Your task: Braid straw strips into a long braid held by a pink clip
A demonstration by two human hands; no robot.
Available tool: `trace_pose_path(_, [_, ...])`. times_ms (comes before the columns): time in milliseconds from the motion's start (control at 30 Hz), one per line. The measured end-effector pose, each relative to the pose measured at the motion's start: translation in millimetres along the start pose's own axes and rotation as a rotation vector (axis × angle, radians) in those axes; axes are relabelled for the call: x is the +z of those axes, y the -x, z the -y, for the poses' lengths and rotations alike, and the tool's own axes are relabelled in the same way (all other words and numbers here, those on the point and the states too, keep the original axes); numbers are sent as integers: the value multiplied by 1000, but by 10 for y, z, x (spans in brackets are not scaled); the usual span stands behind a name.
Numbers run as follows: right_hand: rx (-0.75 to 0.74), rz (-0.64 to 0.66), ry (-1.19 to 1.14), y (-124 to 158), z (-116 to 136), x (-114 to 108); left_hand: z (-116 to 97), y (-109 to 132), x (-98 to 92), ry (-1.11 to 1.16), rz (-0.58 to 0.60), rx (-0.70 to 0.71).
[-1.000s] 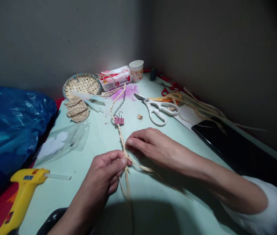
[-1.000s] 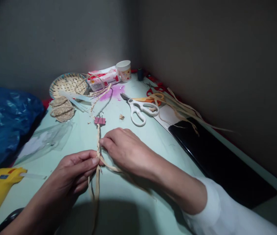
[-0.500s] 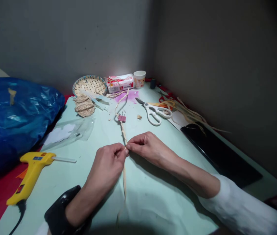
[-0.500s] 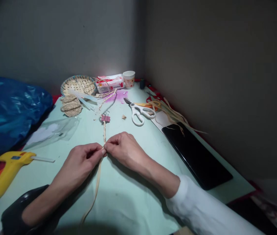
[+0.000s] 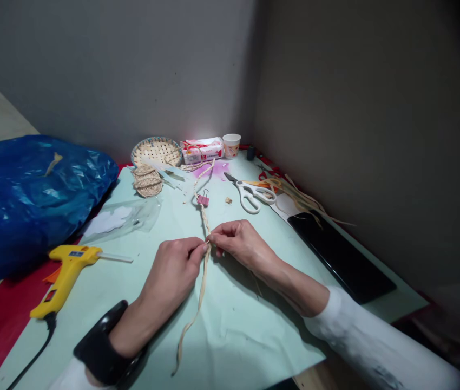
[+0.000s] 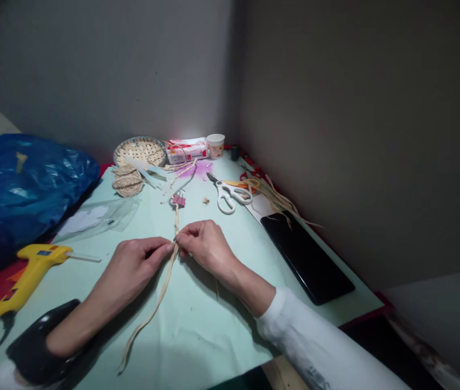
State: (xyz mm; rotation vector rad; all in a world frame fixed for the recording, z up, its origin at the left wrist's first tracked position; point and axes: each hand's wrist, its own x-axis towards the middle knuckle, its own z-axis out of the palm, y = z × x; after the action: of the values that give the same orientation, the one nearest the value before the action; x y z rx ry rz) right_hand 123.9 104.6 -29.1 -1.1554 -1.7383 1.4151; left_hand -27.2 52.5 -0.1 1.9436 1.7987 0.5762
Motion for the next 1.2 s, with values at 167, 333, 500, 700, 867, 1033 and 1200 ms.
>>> trace_pose_path(167, [26,29,-41,5,12,-10,-22,85,61,-26,-29,45])
trace_pose_path(333, [41,83,-242,2,2,-38,-86,163,322,-193,-44,226])
trace_pose_path(500, [69,111,-359,-40,-46,-53,-87,91,188,27,-236,96])
trace_pose_path(700, [73,167,-391,-53,-70,-72,45,-135,65,916,286,-276])
trace_pose_path(867, [63,202,-292,-18,-20,-106,71,-182,110,1093,315,-313])
trace_pose_path(1033, [15,152,-122,-5,-46,-110,37,-171,120,1044,277,-344])
trace_pose_path(1200, [-93,122,58,6,-79,-113,36,-209,169,987,209,-300])
